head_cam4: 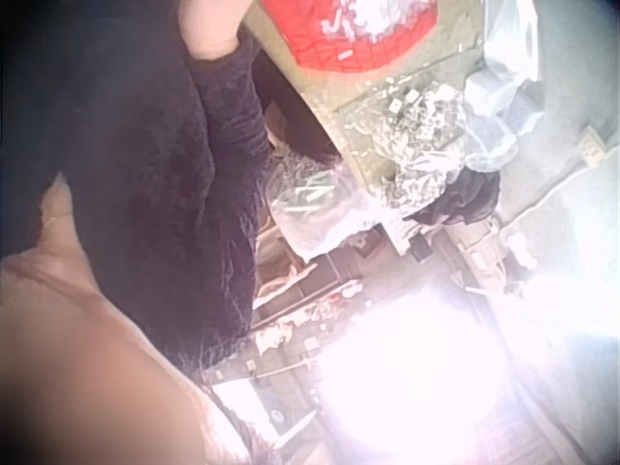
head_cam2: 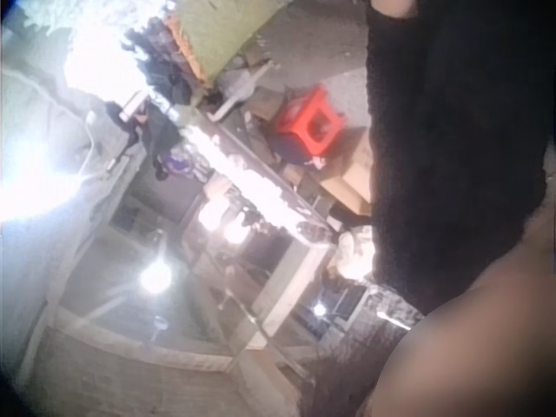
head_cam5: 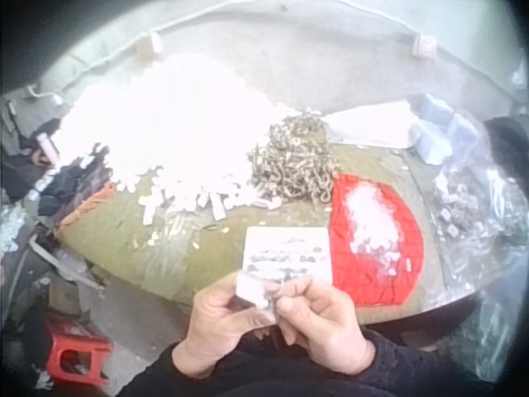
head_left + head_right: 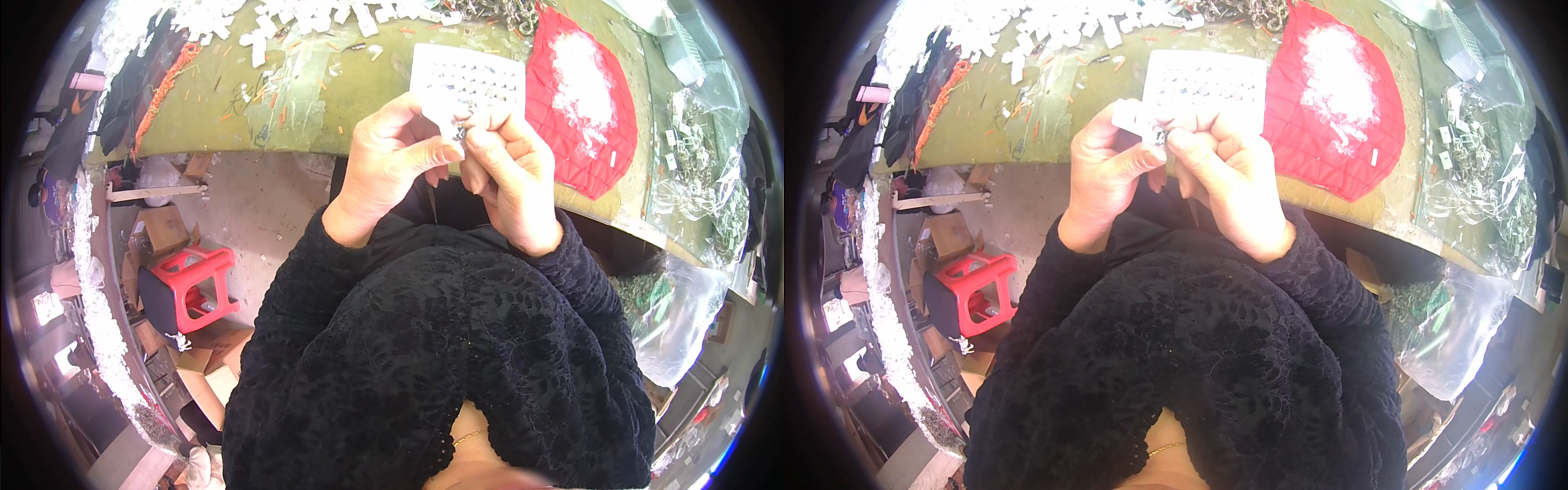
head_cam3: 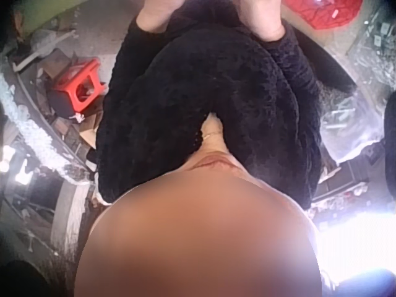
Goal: The person repeatedly picks small metal keychain parts and white plastic tags from a tray, attaches them together by hand, and places the assembled units back on the tray. The process is repeated multiple times with consistent hand motions.
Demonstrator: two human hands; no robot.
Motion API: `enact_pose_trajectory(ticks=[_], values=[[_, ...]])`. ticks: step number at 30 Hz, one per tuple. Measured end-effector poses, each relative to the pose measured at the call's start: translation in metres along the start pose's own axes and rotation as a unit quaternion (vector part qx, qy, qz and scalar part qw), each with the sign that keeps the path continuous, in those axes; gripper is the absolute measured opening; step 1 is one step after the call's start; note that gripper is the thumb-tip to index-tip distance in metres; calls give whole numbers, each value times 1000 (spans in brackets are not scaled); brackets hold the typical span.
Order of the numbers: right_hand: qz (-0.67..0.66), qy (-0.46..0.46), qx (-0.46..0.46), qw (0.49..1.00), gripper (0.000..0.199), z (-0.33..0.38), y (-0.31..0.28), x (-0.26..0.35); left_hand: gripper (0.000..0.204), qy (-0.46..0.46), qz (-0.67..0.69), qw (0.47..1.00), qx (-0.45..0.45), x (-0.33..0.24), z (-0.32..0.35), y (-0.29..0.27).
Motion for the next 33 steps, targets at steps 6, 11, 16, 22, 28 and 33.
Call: enact_pose_trajectory(ticks=[6,11,16,22,28,33], values=[[-47,46,-6,998,12,3,-3,-7,33,-9,-10,1000,-12,0,1,0],[-1,15,-37,999,11,5,-3,-7,24,11,6,1000,-16,-1,3,3],[-16,-16,-40,999,15,4,-1,-7,24,20,29,999,-2,-2,2,0],[-12,50,26,998,14,0,0,-11,25,16,4,1000,1,-3,5,-2],[-39,-20,-20,999,17,3,5,-4,25,21,-23,1000,-2,-4,7,1],[-109,33,28,993,19,1,8,-8,25,33,-20,999,-1,-6,3,-1]])
Point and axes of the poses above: each hand's wrist, its own z-axis away from the middle knuckle, its own y-axis out of the palm, x = y × z, the point moved 9 cm from there along -z, towards the middle knuckle, and after that the axes turned 15 degrees about z, right-handed, at the moved point
